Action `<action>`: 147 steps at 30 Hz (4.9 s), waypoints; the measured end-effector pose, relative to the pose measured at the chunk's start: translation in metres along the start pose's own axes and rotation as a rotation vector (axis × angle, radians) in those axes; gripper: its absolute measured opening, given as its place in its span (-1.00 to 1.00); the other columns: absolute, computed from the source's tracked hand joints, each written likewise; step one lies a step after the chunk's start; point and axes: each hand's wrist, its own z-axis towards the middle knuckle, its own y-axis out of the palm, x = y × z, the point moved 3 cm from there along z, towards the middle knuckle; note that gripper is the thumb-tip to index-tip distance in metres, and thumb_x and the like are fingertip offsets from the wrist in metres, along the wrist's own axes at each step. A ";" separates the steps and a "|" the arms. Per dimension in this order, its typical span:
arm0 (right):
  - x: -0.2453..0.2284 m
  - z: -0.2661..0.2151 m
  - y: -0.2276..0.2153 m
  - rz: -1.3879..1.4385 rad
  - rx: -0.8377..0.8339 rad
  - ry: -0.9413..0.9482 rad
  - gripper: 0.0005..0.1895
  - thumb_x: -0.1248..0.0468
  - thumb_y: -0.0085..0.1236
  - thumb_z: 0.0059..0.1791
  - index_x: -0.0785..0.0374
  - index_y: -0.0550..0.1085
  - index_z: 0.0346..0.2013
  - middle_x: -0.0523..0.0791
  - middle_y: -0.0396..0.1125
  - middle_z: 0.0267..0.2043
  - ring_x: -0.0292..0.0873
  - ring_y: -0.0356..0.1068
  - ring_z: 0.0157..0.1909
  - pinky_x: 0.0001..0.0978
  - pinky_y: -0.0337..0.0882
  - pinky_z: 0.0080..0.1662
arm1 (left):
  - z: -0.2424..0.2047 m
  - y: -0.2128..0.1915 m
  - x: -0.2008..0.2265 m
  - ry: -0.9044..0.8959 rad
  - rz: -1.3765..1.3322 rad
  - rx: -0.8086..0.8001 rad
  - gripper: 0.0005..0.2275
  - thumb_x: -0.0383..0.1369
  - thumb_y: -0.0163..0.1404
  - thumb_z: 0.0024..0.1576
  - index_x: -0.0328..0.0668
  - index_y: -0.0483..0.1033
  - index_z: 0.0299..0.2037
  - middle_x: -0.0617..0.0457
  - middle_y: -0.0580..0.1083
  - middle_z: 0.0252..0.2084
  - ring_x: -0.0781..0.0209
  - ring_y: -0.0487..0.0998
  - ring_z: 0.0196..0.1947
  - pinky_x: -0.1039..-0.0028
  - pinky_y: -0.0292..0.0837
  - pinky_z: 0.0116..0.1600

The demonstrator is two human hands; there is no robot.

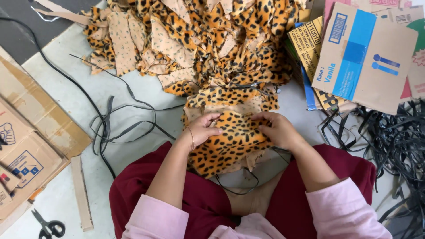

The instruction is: Stuffing leopard-print fabric scraps into a larger piece of fabric to create a bundle

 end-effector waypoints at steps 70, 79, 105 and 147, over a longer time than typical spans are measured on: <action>0.084 0.050 0.032 0.371 -0.232 -0.217 -0.72 0.46 0.26 -0.05 0.44 0.51 -0.05 -0.03 0.48 -0.13 -0.13 0.39 -0.06 -0.19 0.38 0.10 | -0.043 -0.009 -0.015 -0.131 0.058 0.135 -0.84 -0.45 0.16 -0.01 -0.24 0.55 -0.23 -0.01 0.56 -0.33 0.08 0.59 -0.21 0.40 0.48 -0.06; 0.023 0.018 0.015 0.164 -0.085 -0.250 -0.60 0.44 0.19 -0.03 0.30 0.48 0.13 0.05 0.45 -0.11 -0.02 0.39 0.01 -0.10 0.41 0.09 | -0.058 -0.021 -0.006 -0.068 0.418 0.221 -0.52 -0.48 0.19 -0.19 -0.12 0.51 0.03 -0.04 0.49 -0.11 0.08 0.50 0.02 0.32 0.42 0.09; -0.030 0.004 0.050 -0.484 -0.256 -0.361 -0.51 0.31 0.25 -0.05 0.19 0.41 0.18 0.06 0.30 -0.07 0.18 0.42 0.00 -0.05 0.48 -0.04 | -0.021 0.064 -0.007 0.163 1.096 0.102 -0.48 -0.03 0.34 -0.14 0.02 0.30 -0.14 -0.08 0.35 -0.05 -0.24 0.53 0.04 0.19 0.47 0.15; -0.196 0.119 0.082 -0.316 -0.007 -0.732 -0.73 0.51 0.17 0.01 0.47 0.53 0.01 0.12 0.29 0.22 0.19 0.50 -0.07 -0.01 0.51 -0.12 | 0.007 -0.061 0.080 0.093 -1.213 0.342 -0.07 0.46 -0.27 0.00 -0.05 0.07 0.44 -0.21 0.04 0.51 -0.31 0.06 0.47 -0.09 0.06 0.40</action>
